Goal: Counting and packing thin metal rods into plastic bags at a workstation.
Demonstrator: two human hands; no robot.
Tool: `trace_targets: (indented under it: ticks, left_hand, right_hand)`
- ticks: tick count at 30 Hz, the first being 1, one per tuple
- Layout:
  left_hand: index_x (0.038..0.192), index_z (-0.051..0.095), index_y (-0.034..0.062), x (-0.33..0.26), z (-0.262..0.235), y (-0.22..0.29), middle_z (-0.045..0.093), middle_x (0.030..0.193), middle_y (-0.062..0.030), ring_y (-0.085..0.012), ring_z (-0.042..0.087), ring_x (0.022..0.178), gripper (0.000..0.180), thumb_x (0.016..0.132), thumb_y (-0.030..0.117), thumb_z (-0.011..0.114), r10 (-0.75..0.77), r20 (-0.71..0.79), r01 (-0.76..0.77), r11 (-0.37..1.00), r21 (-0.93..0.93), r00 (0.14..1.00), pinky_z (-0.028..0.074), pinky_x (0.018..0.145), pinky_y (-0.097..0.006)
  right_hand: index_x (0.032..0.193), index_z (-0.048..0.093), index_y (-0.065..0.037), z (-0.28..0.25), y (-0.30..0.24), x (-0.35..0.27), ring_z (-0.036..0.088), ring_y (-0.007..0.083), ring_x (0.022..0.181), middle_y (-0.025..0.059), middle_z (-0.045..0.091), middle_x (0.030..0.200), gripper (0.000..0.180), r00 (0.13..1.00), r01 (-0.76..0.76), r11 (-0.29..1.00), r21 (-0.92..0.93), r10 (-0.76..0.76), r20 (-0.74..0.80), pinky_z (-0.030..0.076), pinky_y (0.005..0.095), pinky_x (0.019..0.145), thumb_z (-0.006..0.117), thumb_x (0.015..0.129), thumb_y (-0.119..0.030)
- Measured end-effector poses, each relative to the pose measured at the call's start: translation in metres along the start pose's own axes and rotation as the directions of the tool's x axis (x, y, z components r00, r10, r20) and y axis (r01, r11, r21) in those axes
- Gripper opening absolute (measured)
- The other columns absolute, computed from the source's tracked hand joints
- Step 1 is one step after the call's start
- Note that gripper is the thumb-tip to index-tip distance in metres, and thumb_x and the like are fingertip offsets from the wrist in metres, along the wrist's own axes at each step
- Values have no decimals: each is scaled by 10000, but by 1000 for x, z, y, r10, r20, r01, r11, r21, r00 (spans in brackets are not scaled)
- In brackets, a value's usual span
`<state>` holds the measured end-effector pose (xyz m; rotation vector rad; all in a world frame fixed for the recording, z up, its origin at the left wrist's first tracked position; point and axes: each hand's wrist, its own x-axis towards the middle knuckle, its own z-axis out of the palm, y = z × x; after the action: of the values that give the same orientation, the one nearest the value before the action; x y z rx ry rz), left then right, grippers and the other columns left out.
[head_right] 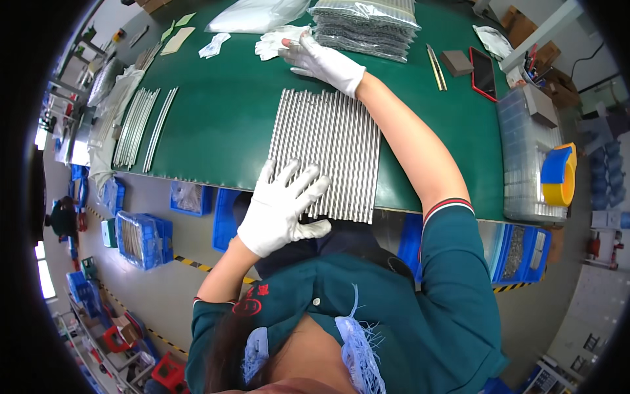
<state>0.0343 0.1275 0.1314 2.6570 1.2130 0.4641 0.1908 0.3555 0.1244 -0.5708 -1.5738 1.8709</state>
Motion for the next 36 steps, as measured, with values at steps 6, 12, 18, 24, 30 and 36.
trace_targets:
  ticks: [6,12,18,24,30,36]
  left_hand:
    - [1252,521,183,0,-7,-4,525,1256,-131,-392,483,1136,691,697,576,647,-32,31,31,999,45,999,293,983,-610]
    - [1265,511,162,5,12,-3,534,1255,-136,-391,475,1151,717,716,618,585,21,-17,-21,1000,-4,1000,301,1001,-553]
    - [1276,498,148,3,5,-1,515,1276,-151,-396,461,1168,766,682,614,624,27,-1,-27,1000,5,1000,292,1018,-534]
    - [1281,489,119,11,9,-3,509,1273,-162,-391,458,1175,764,691,584,629,101,-17,-102,994,-43,995,301,1026,-511]
    - [1281,488,128,15,9,1,511,1270,-168,-389,466,1172,734,715,578,614,118,1,-118,993,-12,993,313,1022,-504]
    - [1282,479,101,33,28,35,477,1277,-199,-399,437,1181,732,727,554,626,257,-19,-256,950,-178,966,309,1026,-507]
  right_hand:
    - [1411,247,15,-2,5,22,252,279,1367,194,287,1449,785,990,-142,973,180,140,27,223,382,1131,322,925,-596]
    - [1364,377,-26,-3,20,25,346,235,1315,153,418,1376,698,944,-165,951,263,75,322,252,371,1124,377,919,-563]
    - [1345,400,-5,-9,11,10,381,235,1292,152,449,1352,747,980,-109,964,243,64,187,271,361,1114,384,897,-603]
    - [1383,343,-11,-46,2,-41,351,273,1320,183,389,1395,826,974,-192,945,265,150,172,250,379,1126,410,857,-645]
    - [1318,433,-15,-43,7,-45,415,253,1266,165,456,1340,698,990,-122,938,323,92,106,295,382,1102,444,892,-567]
    - [1350,369,8,-59,-1,-73,415,257,1270,173,436,1354,737,994,-107,946,307,112,2,314,364,1096,456,891,-563]
